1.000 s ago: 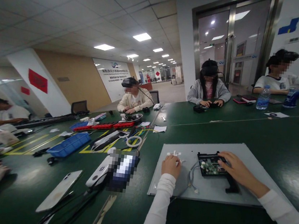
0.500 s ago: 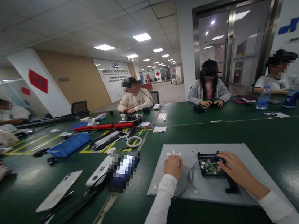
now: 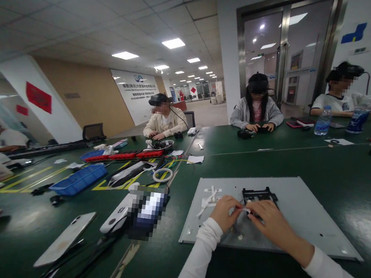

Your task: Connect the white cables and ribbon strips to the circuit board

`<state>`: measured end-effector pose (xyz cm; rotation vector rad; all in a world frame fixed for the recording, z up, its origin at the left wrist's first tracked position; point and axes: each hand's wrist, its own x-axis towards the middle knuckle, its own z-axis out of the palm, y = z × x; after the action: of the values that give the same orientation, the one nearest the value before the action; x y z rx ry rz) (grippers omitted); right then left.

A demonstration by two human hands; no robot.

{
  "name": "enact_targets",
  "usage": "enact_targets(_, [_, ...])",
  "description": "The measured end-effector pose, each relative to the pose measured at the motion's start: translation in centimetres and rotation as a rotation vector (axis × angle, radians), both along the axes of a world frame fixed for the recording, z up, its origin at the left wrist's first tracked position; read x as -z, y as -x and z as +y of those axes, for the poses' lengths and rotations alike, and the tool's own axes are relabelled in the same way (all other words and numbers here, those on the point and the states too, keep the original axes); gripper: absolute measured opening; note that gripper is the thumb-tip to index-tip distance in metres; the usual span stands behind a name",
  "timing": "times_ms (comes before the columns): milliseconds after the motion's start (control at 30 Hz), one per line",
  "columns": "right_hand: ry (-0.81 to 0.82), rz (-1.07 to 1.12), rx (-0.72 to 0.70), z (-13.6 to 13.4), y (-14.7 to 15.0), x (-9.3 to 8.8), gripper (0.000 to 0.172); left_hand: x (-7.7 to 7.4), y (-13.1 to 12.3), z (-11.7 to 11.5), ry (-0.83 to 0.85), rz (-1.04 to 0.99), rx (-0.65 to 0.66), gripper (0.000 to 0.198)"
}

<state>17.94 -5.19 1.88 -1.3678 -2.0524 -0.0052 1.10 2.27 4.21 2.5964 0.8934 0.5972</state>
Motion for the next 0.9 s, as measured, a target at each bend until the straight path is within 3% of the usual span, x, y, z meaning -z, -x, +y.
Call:
enact_targets(200, [0.006,0.053,0.006,-0.2,0.1,-0.1,0.019,0.0,0.2,0.2,0.105,-0.042,0.01,0.016])
enact_targets(700, [0.056,0.099,0.038,-0.1,1.3,1.4,0.018,2.7,1.2,2.7,0.42,-0.35,-0.317,0.02])
enact_targets(900, [0.023,0.021,0.075,-0.2,1.9,1.3,0.017,3.5,1.0,3.2,0.278,-0.309,-0.408,0.02])
